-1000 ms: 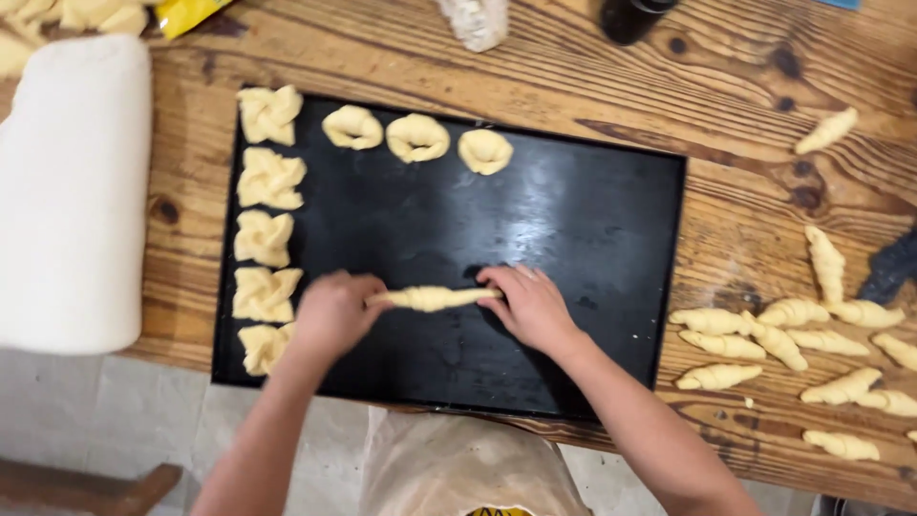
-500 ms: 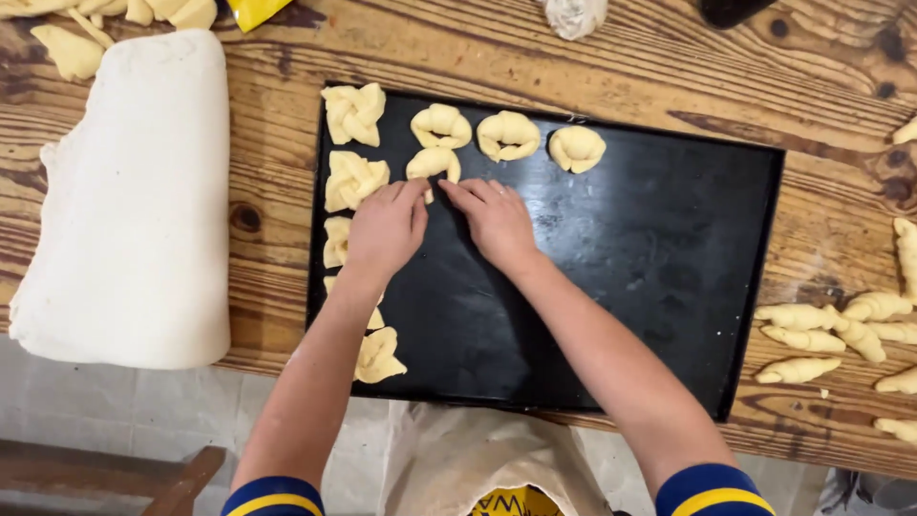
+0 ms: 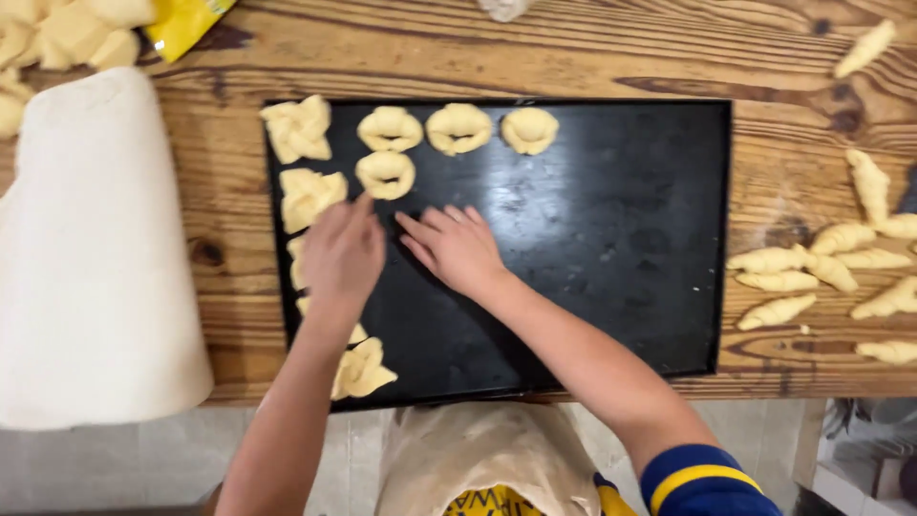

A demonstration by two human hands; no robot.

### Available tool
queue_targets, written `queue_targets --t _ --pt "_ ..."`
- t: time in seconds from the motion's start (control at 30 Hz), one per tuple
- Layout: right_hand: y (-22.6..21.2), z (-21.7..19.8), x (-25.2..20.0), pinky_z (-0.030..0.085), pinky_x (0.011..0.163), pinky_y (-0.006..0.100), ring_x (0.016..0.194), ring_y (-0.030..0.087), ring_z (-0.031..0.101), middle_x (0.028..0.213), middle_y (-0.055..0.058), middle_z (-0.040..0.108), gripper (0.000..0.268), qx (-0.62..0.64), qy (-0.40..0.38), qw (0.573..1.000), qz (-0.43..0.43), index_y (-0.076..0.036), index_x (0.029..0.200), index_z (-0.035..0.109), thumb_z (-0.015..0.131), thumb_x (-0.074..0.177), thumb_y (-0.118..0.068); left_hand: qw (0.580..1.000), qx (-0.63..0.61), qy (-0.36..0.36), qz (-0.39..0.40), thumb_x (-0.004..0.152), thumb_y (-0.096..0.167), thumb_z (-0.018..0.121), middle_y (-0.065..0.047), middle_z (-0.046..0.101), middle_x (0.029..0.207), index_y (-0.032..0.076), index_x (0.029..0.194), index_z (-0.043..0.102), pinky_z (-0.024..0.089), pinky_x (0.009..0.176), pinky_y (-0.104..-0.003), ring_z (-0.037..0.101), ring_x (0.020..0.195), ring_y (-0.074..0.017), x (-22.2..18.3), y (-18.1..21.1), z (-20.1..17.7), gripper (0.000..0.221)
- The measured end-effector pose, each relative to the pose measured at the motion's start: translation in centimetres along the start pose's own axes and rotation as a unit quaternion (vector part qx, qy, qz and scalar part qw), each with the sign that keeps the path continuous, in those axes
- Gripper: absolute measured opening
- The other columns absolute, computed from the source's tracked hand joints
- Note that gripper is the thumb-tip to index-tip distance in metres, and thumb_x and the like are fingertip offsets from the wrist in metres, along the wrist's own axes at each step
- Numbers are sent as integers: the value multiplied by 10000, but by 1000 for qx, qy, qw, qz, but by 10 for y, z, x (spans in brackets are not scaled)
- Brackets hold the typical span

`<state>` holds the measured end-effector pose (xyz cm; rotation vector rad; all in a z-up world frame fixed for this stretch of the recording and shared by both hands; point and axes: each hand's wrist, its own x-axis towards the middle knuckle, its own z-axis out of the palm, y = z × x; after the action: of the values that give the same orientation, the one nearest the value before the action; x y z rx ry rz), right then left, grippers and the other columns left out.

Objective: Arranging pre-shaped dough pieces onto a baking tray in a bakery.

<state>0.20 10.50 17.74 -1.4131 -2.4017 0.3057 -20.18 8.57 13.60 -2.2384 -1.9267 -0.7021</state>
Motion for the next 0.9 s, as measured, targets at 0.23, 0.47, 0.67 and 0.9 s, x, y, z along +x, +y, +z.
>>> queue_targets --t 0.23,0.47,0.67,0.9 --pt "186 -133 -139 506 838 460 910 362 673 1112 159 740 226 3 84 980 178 -59 1245 666 559 1057 -124 994 -103 7 -25 1098 -170 583 -208 801 1199 -131 1168 791 570 903 -445 717 953 -361 -64 16 -96 223" --pt "360 -241 -285 230 1111 720 1542 426 179 1682 149 271 580 -99 -170 874 444 -117 1620 231 400 1070 -186 974 -136 -123 -134 1151 9 626 -102 538 730 -29 1306 805 471 729 -431 519 669 -293 -118 96 -48 239" --pt "408 -240 -301 430 1019 484 1404 287 511 1470 85 596 404 -80 -152 972 159 -124 1255 652 687 855 -171 931 -300 -206 -22 985 110 617 -103 663 931 65 1234 706 476 855 -402 610 860 -280 -25 268 -17 268" --pt "363 -271 -299 381 1097 503 1084 232 679 1140 31 721 248 -42 -131 978 155 -131 1165 637 690 959 -259 838 -388 -371 95 981 296 595 -139 511 1456 65 1462 467 382 1121 -484 452 1363 -325 16 405 18 549"
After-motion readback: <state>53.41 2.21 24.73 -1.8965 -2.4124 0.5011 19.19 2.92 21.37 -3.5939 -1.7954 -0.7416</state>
